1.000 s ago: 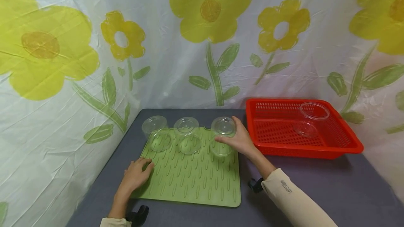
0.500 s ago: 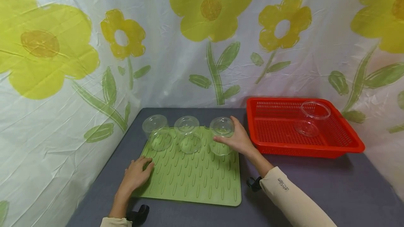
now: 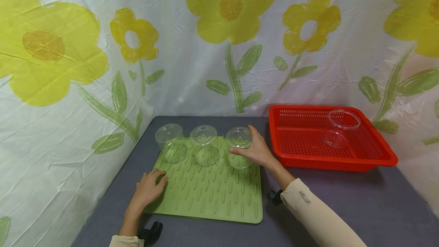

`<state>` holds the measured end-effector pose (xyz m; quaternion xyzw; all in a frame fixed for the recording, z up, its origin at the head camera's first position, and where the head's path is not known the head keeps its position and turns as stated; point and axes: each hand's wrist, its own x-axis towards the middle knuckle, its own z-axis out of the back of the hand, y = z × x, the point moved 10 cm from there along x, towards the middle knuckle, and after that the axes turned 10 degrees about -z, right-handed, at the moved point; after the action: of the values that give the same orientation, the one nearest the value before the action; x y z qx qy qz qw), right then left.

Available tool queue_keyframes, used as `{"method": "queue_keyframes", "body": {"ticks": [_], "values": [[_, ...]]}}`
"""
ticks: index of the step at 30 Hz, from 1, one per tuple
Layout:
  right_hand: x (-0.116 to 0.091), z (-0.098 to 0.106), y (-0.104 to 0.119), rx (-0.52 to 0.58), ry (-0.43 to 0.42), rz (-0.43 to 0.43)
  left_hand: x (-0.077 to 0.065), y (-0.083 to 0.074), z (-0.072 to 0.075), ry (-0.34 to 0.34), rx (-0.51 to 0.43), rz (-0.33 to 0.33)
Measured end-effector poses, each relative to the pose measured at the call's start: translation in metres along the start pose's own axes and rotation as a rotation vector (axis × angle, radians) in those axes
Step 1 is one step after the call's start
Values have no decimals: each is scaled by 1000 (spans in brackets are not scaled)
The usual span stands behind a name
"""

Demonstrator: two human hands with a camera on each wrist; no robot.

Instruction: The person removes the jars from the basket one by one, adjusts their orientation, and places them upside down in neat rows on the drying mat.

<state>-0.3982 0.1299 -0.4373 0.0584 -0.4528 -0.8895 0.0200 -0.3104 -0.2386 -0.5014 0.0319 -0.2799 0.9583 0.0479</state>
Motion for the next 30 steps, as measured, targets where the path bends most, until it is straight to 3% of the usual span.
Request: {"method": "queue_keyframes", "body": {"ticks": [21,30], "values": [[-7,11,4,-23,-18,28,1,1,-1,16,-10,5],[-18,26,5,77,2,110,0,0,-1,28,-14,4]]}}
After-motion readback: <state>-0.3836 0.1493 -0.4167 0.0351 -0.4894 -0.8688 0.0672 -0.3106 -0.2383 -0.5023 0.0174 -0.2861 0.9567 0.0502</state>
